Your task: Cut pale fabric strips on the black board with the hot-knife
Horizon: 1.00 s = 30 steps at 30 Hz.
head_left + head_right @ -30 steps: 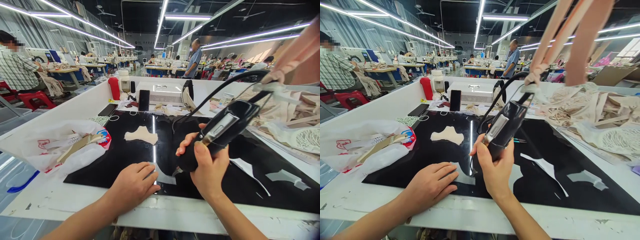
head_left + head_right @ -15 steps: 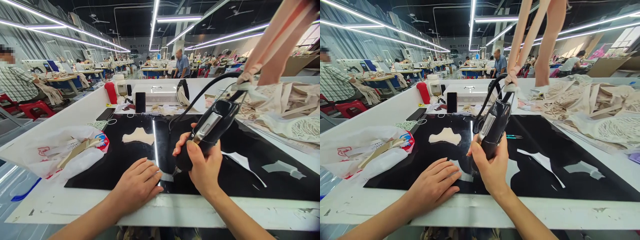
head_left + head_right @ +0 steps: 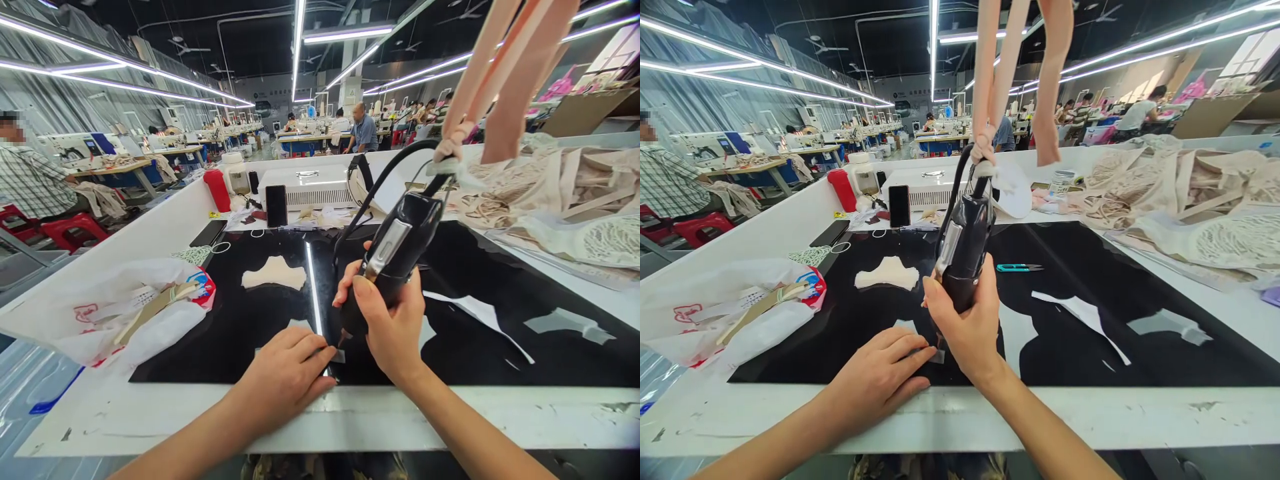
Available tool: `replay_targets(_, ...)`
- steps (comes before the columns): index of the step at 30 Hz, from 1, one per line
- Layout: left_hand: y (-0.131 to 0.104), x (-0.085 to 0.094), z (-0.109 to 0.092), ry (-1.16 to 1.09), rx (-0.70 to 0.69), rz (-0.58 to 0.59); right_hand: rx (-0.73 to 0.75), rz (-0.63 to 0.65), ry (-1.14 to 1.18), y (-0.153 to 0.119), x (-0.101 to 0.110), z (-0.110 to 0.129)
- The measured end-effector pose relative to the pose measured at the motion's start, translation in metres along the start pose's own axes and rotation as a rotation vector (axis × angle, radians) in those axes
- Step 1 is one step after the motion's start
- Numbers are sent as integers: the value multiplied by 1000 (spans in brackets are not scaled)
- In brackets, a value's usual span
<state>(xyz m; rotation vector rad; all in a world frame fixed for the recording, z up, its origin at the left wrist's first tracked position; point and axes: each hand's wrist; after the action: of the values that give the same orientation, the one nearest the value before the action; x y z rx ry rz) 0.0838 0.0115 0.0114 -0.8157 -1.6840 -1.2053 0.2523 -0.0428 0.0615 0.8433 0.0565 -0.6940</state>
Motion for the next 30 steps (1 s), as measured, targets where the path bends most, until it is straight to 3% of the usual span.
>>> replay_targets(30, -1, -1, -2, 47, -31, -46, -40, 24, 32, -12, 9, 9)
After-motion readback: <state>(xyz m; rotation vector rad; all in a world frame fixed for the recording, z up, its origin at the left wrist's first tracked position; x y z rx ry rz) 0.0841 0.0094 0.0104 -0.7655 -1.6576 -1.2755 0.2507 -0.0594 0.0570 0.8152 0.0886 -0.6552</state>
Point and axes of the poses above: each hand's wrist, its own y-axis towards the middle knuckle, its own x-axis out of the back of the hand, z = x × y, and after that the axes turned 11 degrees about x, right-handed
